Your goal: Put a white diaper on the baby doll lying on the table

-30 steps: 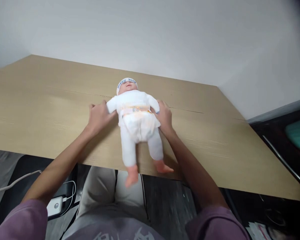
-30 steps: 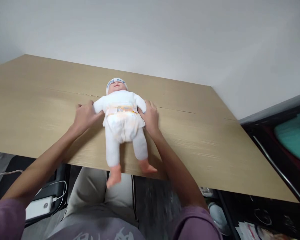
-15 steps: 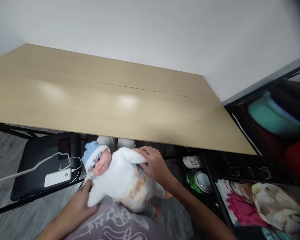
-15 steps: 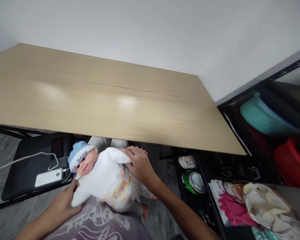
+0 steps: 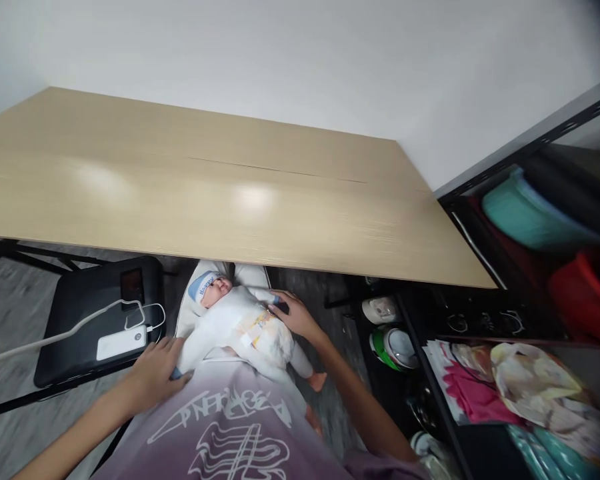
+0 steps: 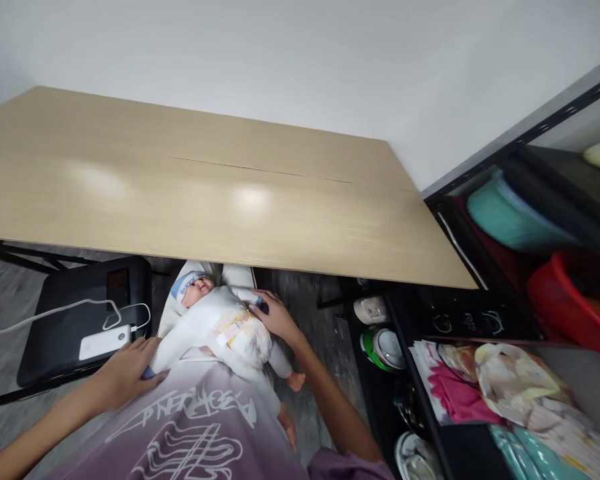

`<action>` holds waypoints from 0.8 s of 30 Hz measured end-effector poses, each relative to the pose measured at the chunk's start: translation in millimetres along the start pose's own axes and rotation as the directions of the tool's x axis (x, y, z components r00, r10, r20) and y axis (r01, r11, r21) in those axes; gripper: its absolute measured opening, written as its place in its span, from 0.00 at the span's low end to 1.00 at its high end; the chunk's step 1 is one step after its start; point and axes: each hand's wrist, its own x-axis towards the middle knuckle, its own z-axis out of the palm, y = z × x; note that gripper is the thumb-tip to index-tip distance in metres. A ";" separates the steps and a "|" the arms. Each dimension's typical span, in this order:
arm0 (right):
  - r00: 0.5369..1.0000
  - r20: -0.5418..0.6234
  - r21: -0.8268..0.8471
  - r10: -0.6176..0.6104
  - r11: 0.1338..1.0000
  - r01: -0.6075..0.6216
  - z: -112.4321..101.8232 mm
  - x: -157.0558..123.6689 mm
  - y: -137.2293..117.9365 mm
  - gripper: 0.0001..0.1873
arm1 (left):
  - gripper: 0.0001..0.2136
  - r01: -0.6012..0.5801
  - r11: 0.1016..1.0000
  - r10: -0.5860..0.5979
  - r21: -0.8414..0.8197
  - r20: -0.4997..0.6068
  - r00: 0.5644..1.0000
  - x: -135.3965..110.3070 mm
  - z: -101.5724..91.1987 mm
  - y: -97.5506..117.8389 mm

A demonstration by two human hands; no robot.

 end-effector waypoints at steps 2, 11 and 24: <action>1.000 0.022 0.115 0.015 0.993 -0.017 -5.0 -21.4 -5.4 0.22 | 0.34 -0.033 0.999 0.037 0.040 -0.088 0.995 -5.4 -9.3 6.8; 0.999 -0.014 0.178 0.052 0.983 -0.049 -2.3 -32.3 -28.3 0.17 | 0.23 -0.687 0.716 0.670 -0.120 -0.156 0.726 90.3 -42.8 96.7; 0.991 -0.118 0.027 0.066 0.998 -0.063 -0.1 -0.4 6.9 0.15 | 0.13 -0.715 0.663 0.674 -0.222 -0.238 0.699 130.7 -34.3 95.2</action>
